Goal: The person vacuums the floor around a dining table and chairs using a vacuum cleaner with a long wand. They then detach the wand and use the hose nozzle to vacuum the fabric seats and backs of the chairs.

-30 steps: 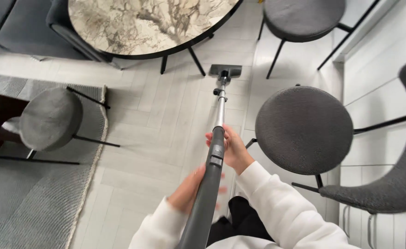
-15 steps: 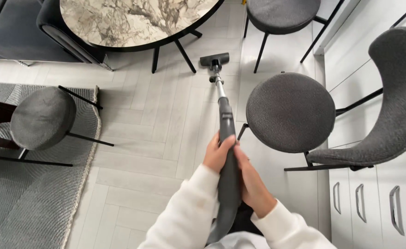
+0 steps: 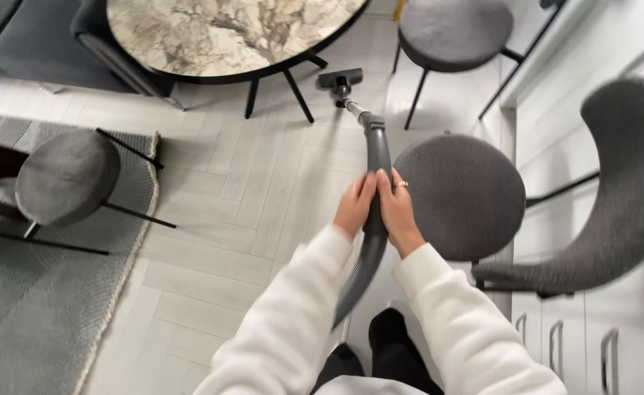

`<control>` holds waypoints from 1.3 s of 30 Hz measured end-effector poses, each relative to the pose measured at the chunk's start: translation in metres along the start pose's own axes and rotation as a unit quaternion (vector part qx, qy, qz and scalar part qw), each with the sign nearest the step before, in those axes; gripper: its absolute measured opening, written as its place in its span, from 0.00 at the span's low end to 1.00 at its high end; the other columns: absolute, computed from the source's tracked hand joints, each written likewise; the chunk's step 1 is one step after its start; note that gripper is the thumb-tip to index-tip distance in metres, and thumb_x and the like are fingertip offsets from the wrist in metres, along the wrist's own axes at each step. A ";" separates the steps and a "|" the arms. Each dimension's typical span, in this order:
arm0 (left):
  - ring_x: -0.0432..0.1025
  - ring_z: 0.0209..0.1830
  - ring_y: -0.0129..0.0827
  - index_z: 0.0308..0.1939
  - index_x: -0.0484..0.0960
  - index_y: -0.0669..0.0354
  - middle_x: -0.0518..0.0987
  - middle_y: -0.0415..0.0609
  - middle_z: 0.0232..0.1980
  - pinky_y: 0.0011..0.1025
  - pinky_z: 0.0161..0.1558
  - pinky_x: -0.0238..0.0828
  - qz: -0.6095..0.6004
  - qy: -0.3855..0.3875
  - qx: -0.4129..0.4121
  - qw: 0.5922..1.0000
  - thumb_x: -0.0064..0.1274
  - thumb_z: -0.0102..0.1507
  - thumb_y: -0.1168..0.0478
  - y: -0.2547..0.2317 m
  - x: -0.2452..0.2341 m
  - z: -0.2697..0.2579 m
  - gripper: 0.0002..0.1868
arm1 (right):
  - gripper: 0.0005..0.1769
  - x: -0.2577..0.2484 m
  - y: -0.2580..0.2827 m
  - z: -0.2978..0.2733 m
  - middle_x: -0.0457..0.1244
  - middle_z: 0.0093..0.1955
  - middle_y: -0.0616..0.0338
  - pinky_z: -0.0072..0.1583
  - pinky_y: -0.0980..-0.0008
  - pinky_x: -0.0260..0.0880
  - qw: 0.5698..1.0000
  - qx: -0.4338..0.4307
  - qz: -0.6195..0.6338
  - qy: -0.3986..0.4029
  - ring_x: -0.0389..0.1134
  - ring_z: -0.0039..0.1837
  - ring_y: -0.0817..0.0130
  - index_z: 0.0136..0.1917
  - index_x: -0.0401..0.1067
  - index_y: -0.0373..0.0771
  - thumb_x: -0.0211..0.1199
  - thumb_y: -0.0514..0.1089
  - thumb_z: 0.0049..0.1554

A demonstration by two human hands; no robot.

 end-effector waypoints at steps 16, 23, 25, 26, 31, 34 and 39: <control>0.79 0.46 0.51 0.43 0.81 0.41 0.84 0.48 0.41 0.47 0.48 0.74 0.350 -0.291 -0.279 0.846 0.61 0.48 0.45 0.295 -0.144 -0.139 0.20 | 0.24 -0.033 0.099 0.137 0.66 0.47 0.70 0.53 0.70 0.68 0.990 0.119 0.071 -0.038 0.66 0.50 0.73 0.53 0.75 0.49 0.55 0.68 0.59; 0.71 0.61 0.42 0.56 0.78 0.49 0.78 0.44 0.54 0.45 0.64 0.63 0.372 -0.354 0.001 0.858 0.73 0.44 0.62 0.171 -0.153 -0.023 0.36 | 0.21 -0.106 0.123 0.180 0.66 0.32 0.52 0.36 0.64 0.79 0.991 0.069 0.108 0.040 0.74 0.34 0.64 0.43 0.68 0.45 0.73 0.59 0.58; 0.69 0.64 0.41 0.57 0.77 0.47 0.77 0.42 0.56 0.47 0.67 0.59 0.367 -0.343 0.024 0.864 0.73 0.44 0.63 0.147 -0.146 0.000 0.37 | 0.22 -0.123 0.121 0.189 0.66 0.33 0.52 0.36 0.64 0.79 0.990 0.084 0.099 0.048 0.74 0.34 0.63 0.45 0.66 0.46 0.76 0.58 0.56; 0.71 0.59 0.40 0.53 0.77 0.43 0.78 0.40 0.52 0.43 0.62 0.61 0.368 -0.355 0.066 0.857 0.71 0.42 0.62 0.136 -0.141 0.006 0.35 | 0.22 -0.129 0.128 0.179 0.67 0.34 0.54 0.38 0.62 0.80 0.991 0.099 0.090 0.030 0.76 0.36 0.64 0.44 0.66 0.47 0.78 0.56 0.54; 0.74 0.52 0.41 0.46 0.79 0.43 0.79 0.40 0.46 0.40 0.57 0.65 0.343 -0.352 0.140 0.859 0.70 0.38 0.63 0.129 -0.122 0.046 0.32 | 0.21 -0.157 0.123 0.173 0.68 0.35 0.56 0.40 0.66 0.80 0.988 0.132 0.074 0.005 0.76 0.38 0.66 0.46 0.67 0.50 0.77 0.57 0.52; 0.73 0.55 0.44 0.48 0.77 0.45 0.78 0.44 0.50 0.45 0.61 0.63 0.358 -0.307 0.111 0.875 0.70 0.38 0.66 0.143 -0.112 0.071 0.34 | 0.20 -0.170 0.112 0.173 0.68 0.36 0.55 0.40 0.67 0.80 0.989 0.132 0.066 -0.005 0.75 0.38 0.67 0.47 0.68 0.51 0.76 0.57 0.52; 0.72 0.66 0.38 0.62 0.73 0.32 0.81 0.39 0.59 0.55 0.69 0.50 0.529 0.047 -0.180 0.828 0.73 0.46 0.65 0.216 -0.068 0.090 0.43 | 0.21 -0.156 0.098 0.167 0.66 0.32 0.50 0.36 0.62 0.77 0.989 0.127 0.081 -0.002 0.73 0.34 0.62 0.48 0.69 0.47 0.78 0.52 0.47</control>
Point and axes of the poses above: each hand's wrist, its own z-axis towards the middle knuckle, its own x-axis out of the palm, y = z × x, the point moved 6 cm from there along z, towards the middle knuckle
